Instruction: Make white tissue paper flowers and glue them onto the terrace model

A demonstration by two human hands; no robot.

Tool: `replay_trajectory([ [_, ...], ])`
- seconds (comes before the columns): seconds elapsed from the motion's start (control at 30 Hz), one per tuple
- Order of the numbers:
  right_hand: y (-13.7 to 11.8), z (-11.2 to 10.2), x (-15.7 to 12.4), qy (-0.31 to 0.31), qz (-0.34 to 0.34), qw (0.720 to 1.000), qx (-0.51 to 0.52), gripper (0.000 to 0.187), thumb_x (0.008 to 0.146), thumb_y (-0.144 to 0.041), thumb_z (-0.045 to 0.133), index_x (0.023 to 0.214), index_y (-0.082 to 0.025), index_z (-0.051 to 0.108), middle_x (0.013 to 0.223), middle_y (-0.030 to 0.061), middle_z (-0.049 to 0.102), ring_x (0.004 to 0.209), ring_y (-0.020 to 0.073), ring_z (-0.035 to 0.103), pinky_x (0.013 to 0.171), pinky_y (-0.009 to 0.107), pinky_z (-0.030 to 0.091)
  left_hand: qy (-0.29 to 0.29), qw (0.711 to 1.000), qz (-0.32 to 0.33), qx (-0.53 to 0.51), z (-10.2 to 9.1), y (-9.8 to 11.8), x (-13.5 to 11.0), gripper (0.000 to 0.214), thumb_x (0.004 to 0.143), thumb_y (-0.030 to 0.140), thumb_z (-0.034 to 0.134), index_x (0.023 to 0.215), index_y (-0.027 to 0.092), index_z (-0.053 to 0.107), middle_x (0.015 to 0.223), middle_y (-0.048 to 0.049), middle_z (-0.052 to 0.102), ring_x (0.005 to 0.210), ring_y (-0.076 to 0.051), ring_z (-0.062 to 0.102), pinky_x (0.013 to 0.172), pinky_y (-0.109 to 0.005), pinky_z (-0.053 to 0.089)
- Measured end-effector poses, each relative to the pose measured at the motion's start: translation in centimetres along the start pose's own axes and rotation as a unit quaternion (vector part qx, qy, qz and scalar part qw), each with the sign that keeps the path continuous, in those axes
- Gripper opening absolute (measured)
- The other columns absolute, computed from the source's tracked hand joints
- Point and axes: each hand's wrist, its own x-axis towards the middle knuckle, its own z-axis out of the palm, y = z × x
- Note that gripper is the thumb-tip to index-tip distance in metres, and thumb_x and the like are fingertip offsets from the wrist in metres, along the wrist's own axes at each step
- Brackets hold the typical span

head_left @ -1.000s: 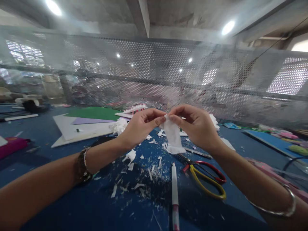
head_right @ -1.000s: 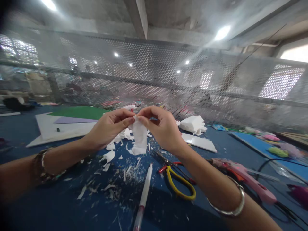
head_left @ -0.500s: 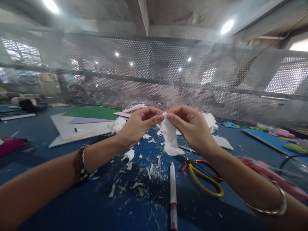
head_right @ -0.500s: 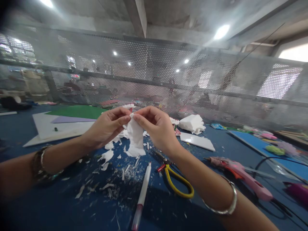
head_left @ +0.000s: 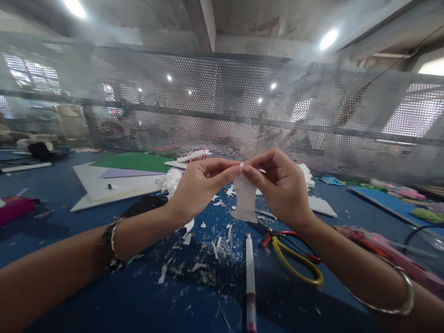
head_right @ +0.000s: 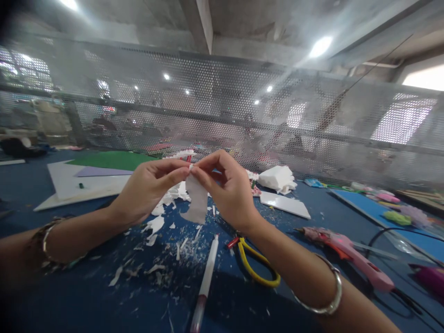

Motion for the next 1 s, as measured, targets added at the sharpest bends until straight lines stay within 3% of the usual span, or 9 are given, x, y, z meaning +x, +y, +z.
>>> replay_trajectory([
  [0.17, 0.0, -0.3, 0.1, -0.014, -0.004, 1.000, 0.017, 0.014, 0.072, -0.012, 0.061, 0.068, -0.017, 0.049, 0.063, -0.0055, 0.051, 0.058, 0.0028, 0.049, 0.051, 0.012, 0.042, -0.010, 1.000, 0.009, -0.011, -0.1, 0.0, 0.2, 0.003, 0.067, 0.021, 0.067, 0.069, 0.019, 0.069, 0.064, 0.0031, 0.066, 0.060, -0.007, 0.055, 0.057, -0.016, 0.043],
  [0.37, 0.2, -0.5, 0.2, -0.052, -0.006, 0.998, 0.025, 0.013, 0.076, -0.008, 0.054, 0.082, -0.019, 0.049, 0.066, -0.0060, 0.049, 0.060, 0.0030, 0.049, 0.051, 0.013, 0.042, -0.037, 0.998, -0.024, -0.033, -0.6, -0.6, 0.8, 0.007, 0.067, 0.026, 0.067, 0.069, 0.019, 0.069, 0.060, 0.0039, 0.062, 0.055, -0.006, 0.051, 0.054, -0.016, 0.040],
  [0.73, -0.3, -0.7, 0.1, -0.034, -0.037, 0.997, -0.062, 0.010, 0.075, -0.014, 0.058, 0.070, -0.019, 0.050, 0.066, -0.0045, 0.052, 0.061, 0.0058, 0.051, 0.053, 0.018, 0.044, -0.018, 0.998, 0.006, 0.054, -0.4, 0.5, 0.1, 0.009, 0.070, 0.021, 0.064, 0.075, 0.022, 0.072, 0.070, -0.0001, 0.070, 0.065, -0.013, 0.059, 0.059, -0.022, 0.044],
  [0.87, -0.4, -0.7, 0.1, -0.027, -0.044, 0.996, -0.067, 0.011, 0.074, -0.013, 0.059, 0.069, -0.019, 0.050, 0.065, -0.0049, 0.051, 0.060, 0.0054, 0.050, 0.053, 0.017, 0.044, -0.030, 0.999, -0.021, 0.000, -0.4, 0.1, 0.1, 0.010, 0.070, 0.021, 0.065, 0.077, 0.023, 0.072, 0.070, 0.0006, 0.070, 0.064, -0.011, 0.057, 0.060, -0.021, 0.044],
  [1.0, -0.1, -0.8, 0.3, -0.056, -0.020, 0.998, -0.024, 0.011, 0.075, -0.015, 0.058, 0.072, -0.019, 0.048, 0.066, -0.0051, 0.048, 0.060, 0.0047, 0.049, 0.054, 0.015, 0.044, -0.068, 0.994, -0.043, -0.074, -0.5, -0.7, 0.6, 0.010, 0.069, 0.027, 0.067, 0.077, 0.023, 0.072, 0.068, 0.0015, 0.068, 0.061, -0.008, 0.055, 0.061, -0.019, 0.043],
])
